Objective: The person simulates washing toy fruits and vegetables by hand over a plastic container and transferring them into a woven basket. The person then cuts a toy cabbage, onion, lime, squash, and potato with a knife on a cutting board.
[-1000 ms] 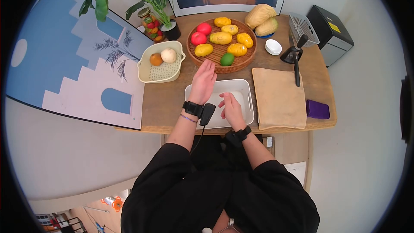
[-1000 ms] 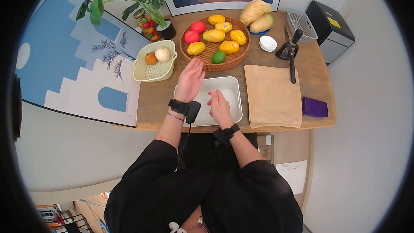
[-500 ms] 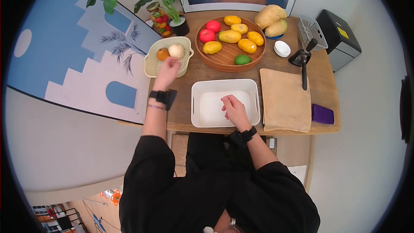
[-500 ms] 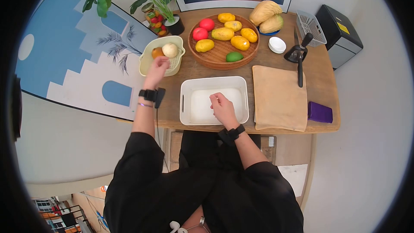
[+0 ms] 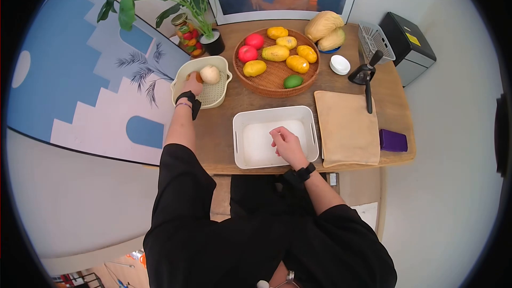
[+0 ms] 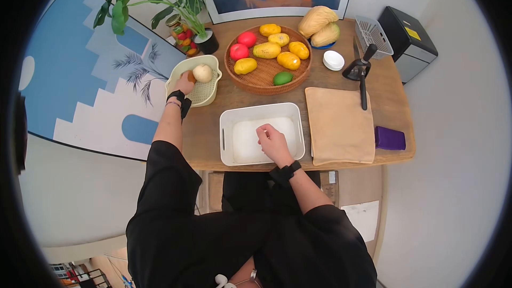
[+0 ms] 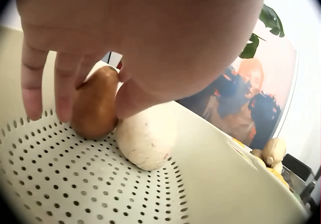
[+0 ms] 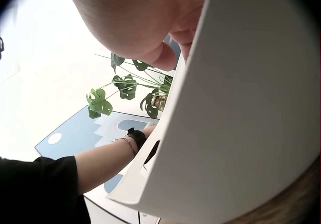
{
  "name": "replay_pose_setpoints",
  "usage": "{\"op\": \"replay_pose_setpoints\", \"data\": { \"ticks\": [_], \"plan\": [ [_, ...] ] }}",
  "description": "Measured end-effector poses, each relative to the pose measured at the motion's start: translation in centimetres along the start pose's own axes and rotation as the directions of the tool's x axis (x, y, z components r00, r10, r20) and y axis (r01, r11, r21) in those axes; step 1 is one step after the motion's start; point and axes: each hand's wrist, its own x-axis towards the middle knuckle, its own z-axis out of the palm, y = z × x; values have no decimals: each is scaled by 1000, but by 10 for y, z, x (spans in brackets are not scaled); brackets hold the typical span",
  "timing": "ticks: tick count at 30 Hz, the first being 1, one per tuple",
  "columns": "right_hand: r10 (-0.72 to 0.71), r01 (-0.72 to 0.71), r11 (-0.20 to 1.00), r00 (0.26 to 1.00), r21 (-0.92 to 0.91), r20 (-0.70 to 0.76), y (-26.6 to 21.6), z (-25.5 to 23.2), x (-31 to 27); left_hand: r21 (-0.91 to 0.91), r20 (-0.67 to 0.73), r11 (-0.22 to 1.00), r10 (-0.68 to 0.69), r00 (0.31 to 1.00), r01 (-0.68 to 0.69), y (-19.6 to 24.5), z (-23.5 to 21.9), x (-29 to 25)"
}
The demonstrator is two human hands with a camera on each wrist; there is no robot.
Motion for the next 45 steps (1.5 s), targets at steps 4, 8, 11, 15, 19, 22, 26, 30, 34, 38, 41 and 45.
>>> {"op": "replay_pose_setpoints", "data": {
  "ticks": [4,8,11,15,19,22,26,30,34,38,41,45],
  "plan": [
    [14,-13,1000,1000,-15,13,0,0,0,-6,45,1000,-11,999,11,11,-15,-3],
    [19,-19,999,1000,-34,12,-1,0,0,-62,21,996,-70,997,71,-11,-5,17],
    [23,-22,999,1000,-24,11,0,0,0,-142,29,986,-85,996,88,-14,-5,17],
    [14,-14,999,1000,-38,20,2,1,1,-94,-49,992,75,996,-79,-40,18,48],
    [12,-11,998,1000,-54,16,-2,1,0,-104,-36,985,137,990,-140,-17,2,30],
    [1,0,999,1000,-47,17,0,2,1,-39,-73,987,151,986,-154,6,-17,5],
    [-11,12,999,1000,-43,24,2,2,2,-87,-199,984,135,971,-154,39,-50,-28],
    [-10,11,1000,1000,-26,23,2,1,2,-81,-434,971,170,884,-226,74,-82,-74],
    [-18,18,1000,1000,-14,24,2,1,1,-112,-512,916,278,813,-384,62,-59,-92],
    [28,-27,999,999,-26,44,-1,0,-2,-89,40,973,219,975,-215,61,-39,-94],
    [0,0,1000,1000,-26,25,4,0,0,-34,251,984,175,952,-172,53,-26,-90],
    [-5,6,999,1000,-52,29,4,0,2,-17,219,982,189,957,-190,46,-19,-79]
  ]
}}
